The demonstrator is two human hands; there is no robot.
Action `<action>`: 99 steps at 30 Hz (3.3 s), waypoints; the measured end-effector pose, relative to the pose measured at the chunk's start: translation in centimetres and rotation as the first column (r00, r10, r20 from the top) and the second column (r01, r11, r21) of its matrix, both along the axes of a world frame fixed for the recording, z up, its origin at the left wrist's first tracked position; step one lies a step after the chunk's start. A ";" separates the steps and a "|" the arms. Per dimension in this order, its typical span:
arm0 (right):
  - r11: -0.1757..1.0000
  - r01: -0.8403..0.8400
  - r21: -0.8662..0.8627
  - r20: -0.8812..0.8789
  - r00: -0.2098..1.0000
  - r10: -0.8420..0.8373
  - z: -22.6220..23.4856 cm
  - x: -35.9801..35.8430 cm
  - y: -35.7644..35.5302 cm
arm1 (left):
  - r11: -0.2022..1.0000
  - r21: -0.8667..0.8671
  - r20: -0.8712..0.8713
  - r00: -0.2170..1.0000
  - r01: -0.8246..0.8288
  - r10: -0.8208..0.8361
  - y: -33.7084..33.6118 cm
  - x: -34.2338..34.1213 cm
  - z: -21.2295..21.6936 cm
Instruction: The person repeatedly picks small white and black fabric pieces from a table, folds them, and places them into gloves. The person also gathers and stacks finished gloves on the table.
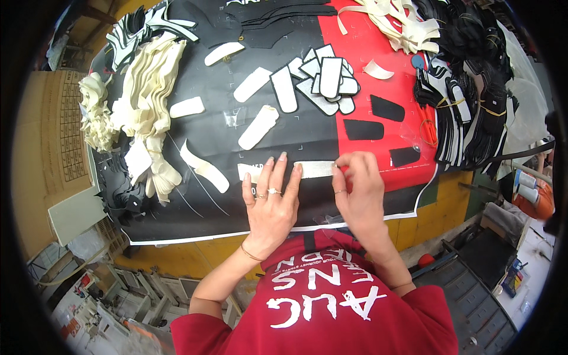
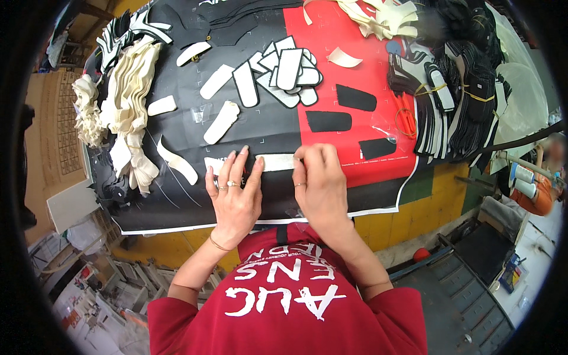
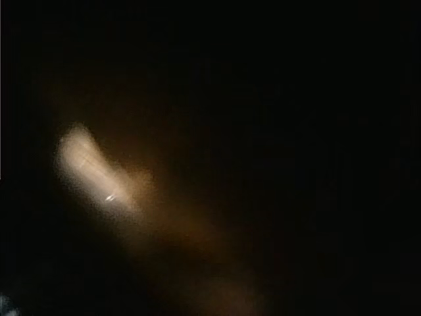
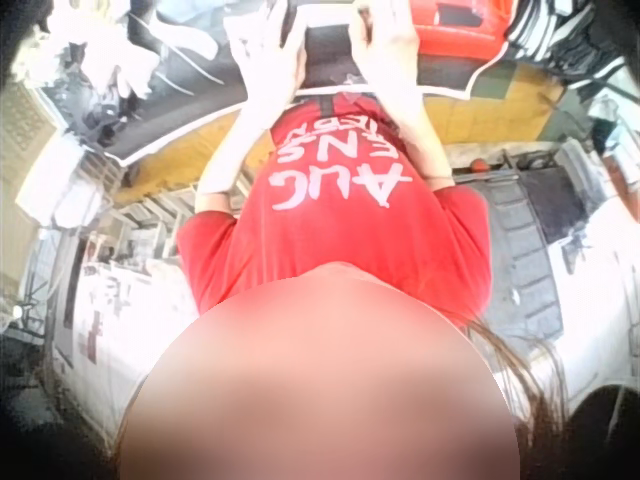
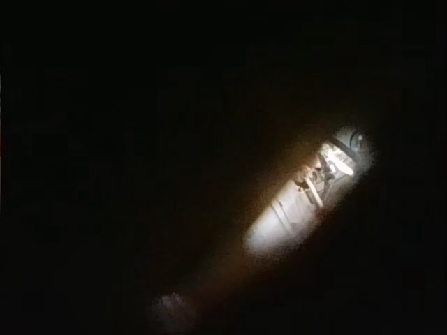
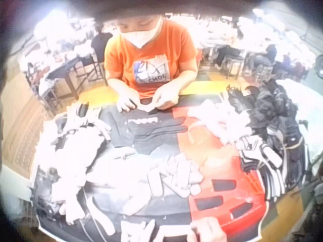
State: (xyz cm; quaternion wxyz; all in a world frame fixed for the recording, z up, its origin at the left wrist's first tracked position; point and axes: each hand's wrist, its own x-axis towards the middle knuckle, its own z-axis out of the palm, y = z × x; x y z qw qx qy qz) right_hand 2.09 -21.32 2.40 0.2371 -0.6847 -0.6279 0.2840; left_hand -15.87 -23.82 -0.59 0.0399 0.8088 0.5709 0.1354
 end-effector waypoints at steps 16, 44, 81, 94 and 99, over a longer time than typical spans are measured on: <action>0.974 -0.227 0.017 0.490 0.851 0.190 -1.5 -0.5 -3.6 | 0.999 -0.020 0.056 0.998 -0.026 0.027 0.0 0.5 -0.3; 0.941 -0.190 0.282 -0.269 0.925 0.268 2.9 -2.2 2.8 | 0.931 -0.252 0.548 0.755 -0.263 0.361 0.5 -5.1 3.8; 0.869 -0.387 0.309 -0.303 0.826 0.476 4.6 -1.1 -3.1 | 0.867 -0.449 0.892 0.052 0.217 0.449 -1.2 -1.0 7.1; 0.875 -0.367 0.316 -0.278 0.846 0.455 4.6 -1.1 -3.3 | 0.910 -0.400 0.907 0.192 0.111 0.375 -1.4 -0.5 7.0; 0.853 -0.403 0.333 -0.181 0.860 0.477 4.7 -0.9 -3.3 | 0.932 -0.363 0.886 0.311 0.009 0.343 -1.4 -0.3 6.9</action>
